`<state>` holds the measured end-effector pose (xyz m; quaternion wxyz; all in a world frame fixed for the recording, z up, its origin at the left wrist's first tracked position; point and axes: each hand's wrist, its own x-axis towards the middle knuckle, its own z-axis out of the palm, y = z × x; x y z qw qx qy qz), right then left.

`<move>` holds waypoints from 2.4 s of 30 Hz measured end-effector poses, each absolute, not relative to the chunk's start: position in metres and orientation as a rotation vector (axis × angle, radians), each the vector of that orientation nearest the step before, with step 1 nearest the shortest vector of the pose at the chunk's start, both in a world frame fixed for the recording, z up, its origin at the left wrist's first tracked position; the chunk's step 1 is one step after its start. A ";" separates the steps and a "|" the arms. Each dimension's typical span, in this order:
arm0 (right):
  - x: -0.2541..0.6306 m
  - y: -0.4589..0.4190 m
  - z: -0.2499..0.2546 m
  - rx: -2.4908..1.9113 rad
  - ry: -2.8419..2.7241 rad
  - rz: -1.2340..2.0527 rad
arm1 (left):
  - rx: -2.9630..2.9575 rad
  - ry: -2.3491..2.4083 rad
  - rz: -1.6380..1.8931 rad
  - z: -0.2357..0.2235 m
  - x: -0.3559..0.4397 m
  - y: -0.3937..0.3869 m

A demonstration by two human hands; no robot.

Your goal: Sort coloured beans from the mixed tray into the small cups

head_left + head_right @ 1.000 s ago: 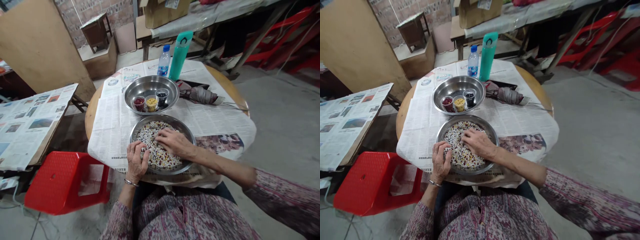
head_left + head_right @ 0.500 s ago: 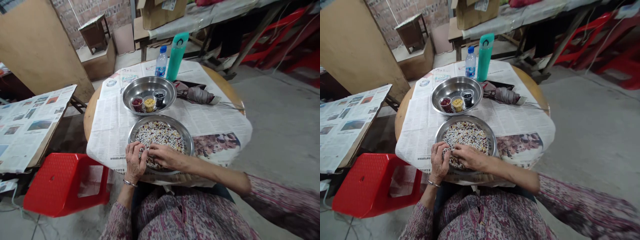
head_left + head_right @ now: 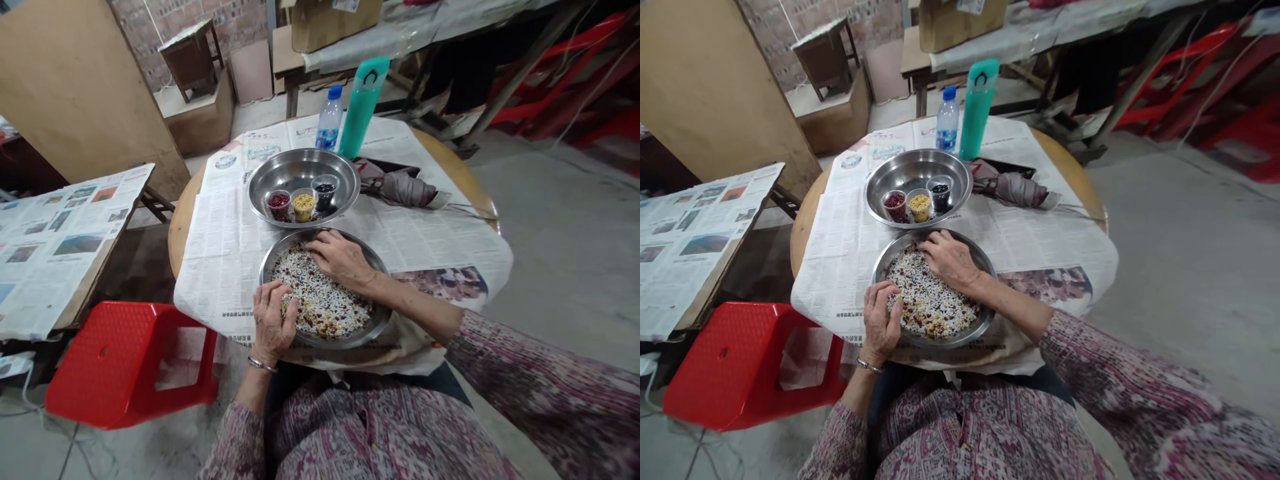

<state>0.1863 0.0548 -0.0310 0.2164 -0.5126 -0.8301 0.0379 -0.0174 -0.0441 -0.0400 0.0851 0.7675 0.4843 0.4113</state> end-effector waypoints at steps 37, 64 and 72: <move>0.204 -0.004 -0.024 -1.176 -2.605 0.447 | 2.272 1.363 1.358 -0.041 -0.017 -0.044; 0.164 -0.015 -0.021 -0.650 -2.726 0.387 | 2.257 1.394 1.360 -0.042 -0.017 -0.044; 0.206 0.024 -0.021 -1.174 -2.413 0.226 | 2.268 1.393 1.359 -0.041 -0.016 -0.044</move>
